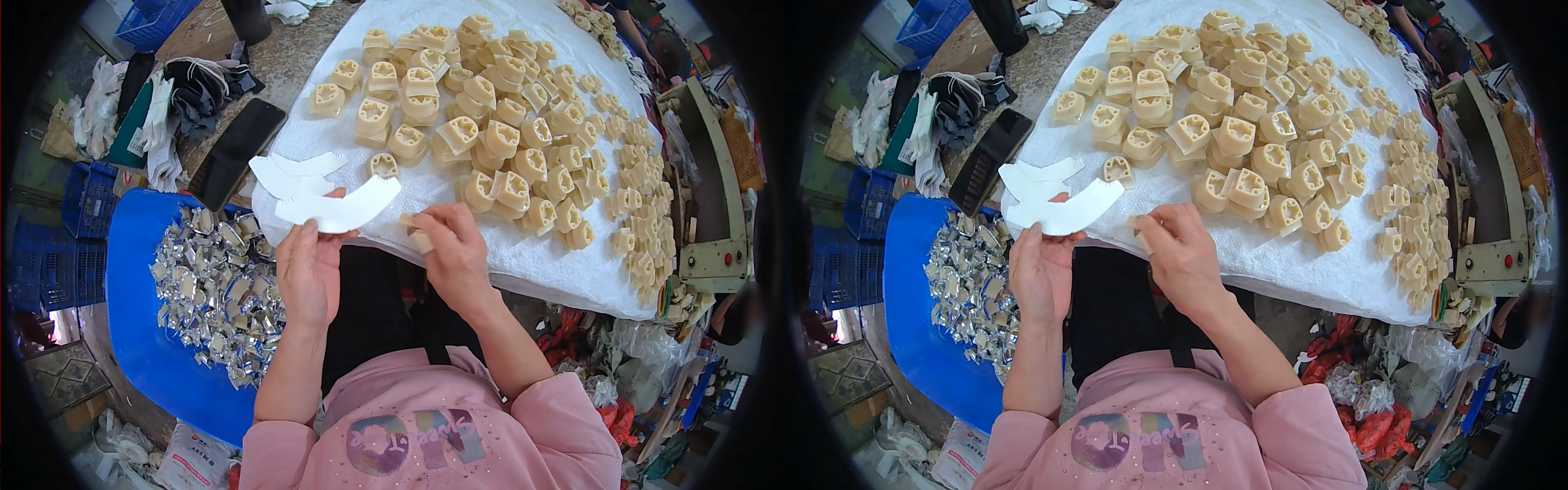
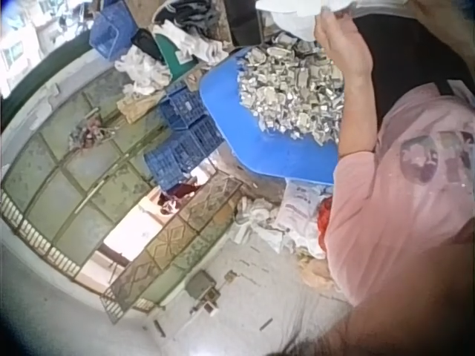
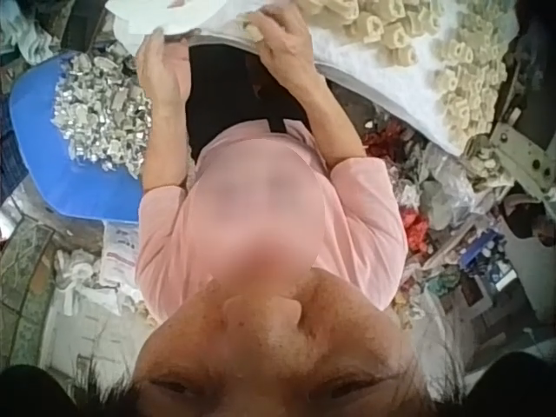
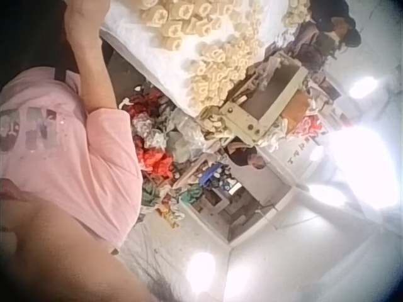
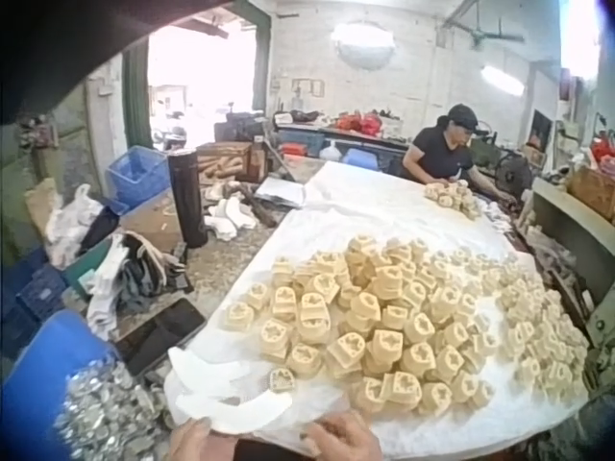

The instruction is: Manually fitting and assembling small white components into cream-colored molded shoe lasts or components.

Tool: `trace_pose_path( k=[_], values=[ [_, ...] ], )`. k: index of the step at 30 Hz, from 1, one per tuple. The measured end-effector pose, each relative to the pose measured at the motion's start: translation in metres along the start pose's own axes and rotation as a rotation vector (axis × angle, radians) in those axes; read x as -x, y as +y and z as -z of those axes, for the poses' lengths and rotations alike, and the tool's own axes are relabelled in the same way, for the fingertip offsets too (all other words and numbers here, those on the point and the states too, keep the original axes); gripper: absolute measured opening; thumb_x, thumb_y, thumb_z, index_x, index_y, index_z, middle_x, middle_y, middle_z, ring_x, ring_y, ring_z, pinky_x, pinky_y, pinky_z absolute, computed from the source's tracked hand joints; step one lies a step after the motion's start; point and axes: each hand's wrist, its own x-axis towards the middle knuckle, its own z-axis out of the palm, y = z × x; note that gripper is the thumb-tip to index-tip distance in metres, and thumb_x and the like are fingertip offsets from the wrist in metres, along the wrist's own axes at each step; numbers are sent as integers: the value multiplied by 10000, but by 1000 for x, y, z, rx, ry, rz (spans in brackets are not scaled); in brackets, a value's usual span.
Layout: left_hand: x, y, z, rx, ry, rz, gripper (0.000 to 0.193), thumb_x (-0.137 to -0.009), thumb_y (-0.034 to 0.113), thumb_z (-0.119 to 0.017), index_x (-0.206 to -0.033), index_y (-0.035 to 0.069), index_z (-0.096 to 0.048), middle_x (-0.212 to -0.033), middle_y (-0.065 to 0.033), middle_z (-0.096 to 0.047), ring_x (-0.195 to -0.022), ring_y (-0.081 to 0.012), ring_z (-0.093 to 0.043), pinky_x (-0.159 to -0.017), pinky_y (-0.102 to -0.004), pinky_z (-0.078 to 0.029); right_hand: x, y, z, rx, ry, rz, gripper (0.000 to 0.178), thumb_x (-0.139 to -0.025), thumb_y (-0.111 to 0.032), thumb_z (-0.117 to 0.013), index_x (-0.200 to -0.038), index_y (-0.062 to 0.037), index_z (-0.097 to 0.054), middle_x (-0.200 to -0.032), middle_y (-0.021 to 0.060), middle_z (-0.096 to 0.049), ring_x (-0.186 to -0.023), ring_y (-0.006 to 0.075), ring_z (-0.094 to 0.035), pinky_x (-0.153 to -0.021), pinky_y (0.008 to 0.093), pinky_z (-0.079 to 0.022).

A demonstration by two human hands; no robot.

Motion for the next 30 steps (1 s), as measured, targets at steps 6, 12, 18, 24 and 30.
trace_pose_path(
  k=[6, 12, 18, 24, 30],
  values=[
    [22, 2, 1, -99, -136, 43, 402, -976, 175, -361, -1243, -110, -459, -1257, -209, -528, -1042, -251, -579, -905, -376, -478, -7, -30, 27, -603, 219, 20, 302, -766, 36, -676, -1046, -45, -598, -945, 129, -660, -843, 264, -637, -714, 314, -512],
    [36, 7, -25, -74, -232, 114, 449, -974, 189, -353, -1268, -144, -418, -1268, -240, -504, -1147, -283, -546, -971, -383, -462, -5, -20, 11, -511, 314, 336, 416, -715, 115, -646, -1088, -50, -561, -1056, 143, -615, -885, 303, -613, -724, 356, -512],
    [43, 8, -24, -95, -201, 157, 443, -967, 176, -355, -1266, -144, -422, -1260, -239, -515, -1147, -287, -549, -977, -391, -457, -3, -20, 11, -453, 350, 392, 478, -667, 126, -665, -1100, -54, -575, -1047, 125, -626, -858, 294, -588, -704, 348, -493],
    [48, 7, -28, -113, -183, 152, 438, -968, 174, -356, -1260, -143, -432, -1255, -235, -521, -1150, -281, -547, -978, -386, -450, -3, -20, 14, -417, 349, 362, 442, -664, 105, -679, -1070, -41, -581, -1025, 126, -632, -847, 297, -580, -690, 343, -490],
    [50, 12, -39, -272, -207, 121, 445, -980, 190, -354, -1272, -138, -424, -1287, -236, -498, -1151, -292, -543, -979, -385, -446, -1, -17, 13, -243, 378, 376, 427, -645, 60, -685, -1043, -56, -581, -953, 95, -647, -778, 257, -512, -679, 366, -412]
  ],
)
